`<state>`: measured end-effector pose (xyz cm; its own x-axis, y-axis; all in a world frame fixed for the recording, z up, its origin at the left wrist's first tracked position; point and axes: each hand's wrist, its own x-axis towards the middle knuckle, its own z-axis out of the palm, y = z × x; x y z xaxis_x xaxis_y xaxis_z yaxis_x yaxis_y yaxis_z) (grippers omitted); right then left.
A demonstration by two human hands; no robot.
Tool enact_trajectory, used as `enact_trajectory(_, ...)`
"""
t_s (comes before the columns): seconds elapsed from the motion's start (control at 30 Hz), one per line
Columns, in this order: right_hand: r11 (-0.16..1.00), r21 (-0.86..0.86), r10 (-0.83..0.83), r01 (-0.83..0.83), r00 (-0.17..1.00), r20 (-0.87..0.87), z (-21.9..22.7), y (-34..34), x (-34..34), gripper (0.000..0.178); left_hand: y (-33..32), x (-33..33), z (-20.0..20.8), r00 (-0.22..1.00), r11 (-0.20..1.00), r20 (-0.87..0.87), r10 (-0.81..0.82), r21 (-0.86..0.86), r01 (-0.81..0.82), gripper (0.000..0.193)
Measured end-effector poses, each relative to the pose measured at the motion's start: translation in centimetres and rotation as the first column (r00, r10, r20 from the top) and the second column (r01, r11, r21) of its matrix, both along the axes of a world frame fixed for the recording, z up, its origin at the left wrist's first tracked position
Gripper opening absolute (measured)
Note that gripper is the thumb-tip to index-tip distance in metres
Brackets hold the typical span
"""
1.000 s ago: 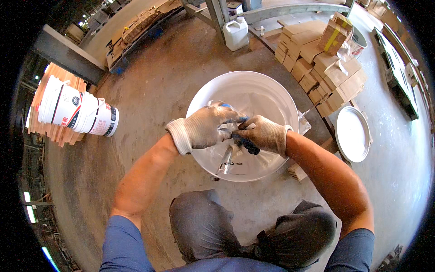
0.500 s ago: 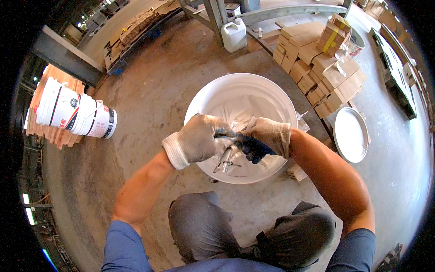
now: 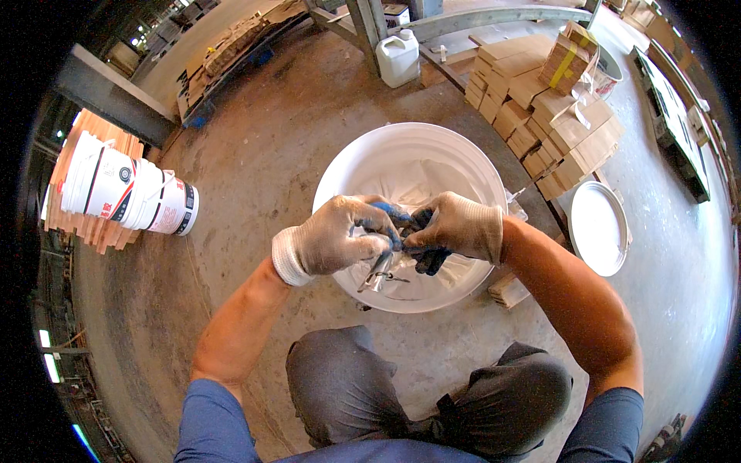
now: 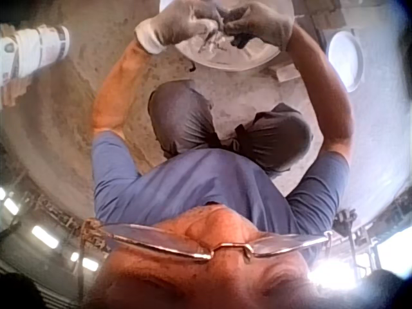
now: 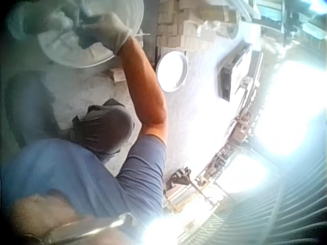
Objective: The person opens a bucket, pours liquid into a paint tray, and uses a roller to apply a white coating to wooden boards on a workbench.
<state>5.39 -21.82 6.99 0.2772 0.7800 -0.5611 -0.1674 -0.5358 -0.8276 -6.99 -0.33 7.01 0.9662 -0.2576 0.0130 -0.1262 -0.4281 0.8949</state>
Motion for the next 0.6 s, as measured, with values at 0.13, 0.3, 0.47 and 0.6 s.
enact_trajectory(0.13, 0.999, -0.027, 0.041, -0.033, 0.927, 0.373, 1.0, 0.3, -1.0, 0.025, 0.3, 0.3, 0.1, 0.981, 0.991, -0.176, 0.086, -0.090, -0.103, 0.032)
enact_trajectory(0.3, 0.908, -0.071, 0.109, -0.412, 0.070, 0.992, -1.6, -0.8, -1.7, 0.023, -1.1, 1.9, 0.6, 0.906, 0.983, -0.411, 0.100, -0.100, -0.153, 0.033)
enact_trajectory(0.47, 0.912, -0.041, -0.051, -0.408, -0.214, 0.976, -1.9, -0.2, -2.7, 0.020, -0.5, 3.1, -2.0, 0.942, 0.997, -0.336, 0.019, -0.065, -0.044, 0.026)
enact_trajectory(0.6, 0.936, 0.007, -0.087, -0.353, -0.210, 0.974, -2.0, -0.8, -2.3, 0.017, -0.8, 3.9, 0.1, 0.856, 0.982, -0.516, 0.035, -0.141, -0.125, 0.025)
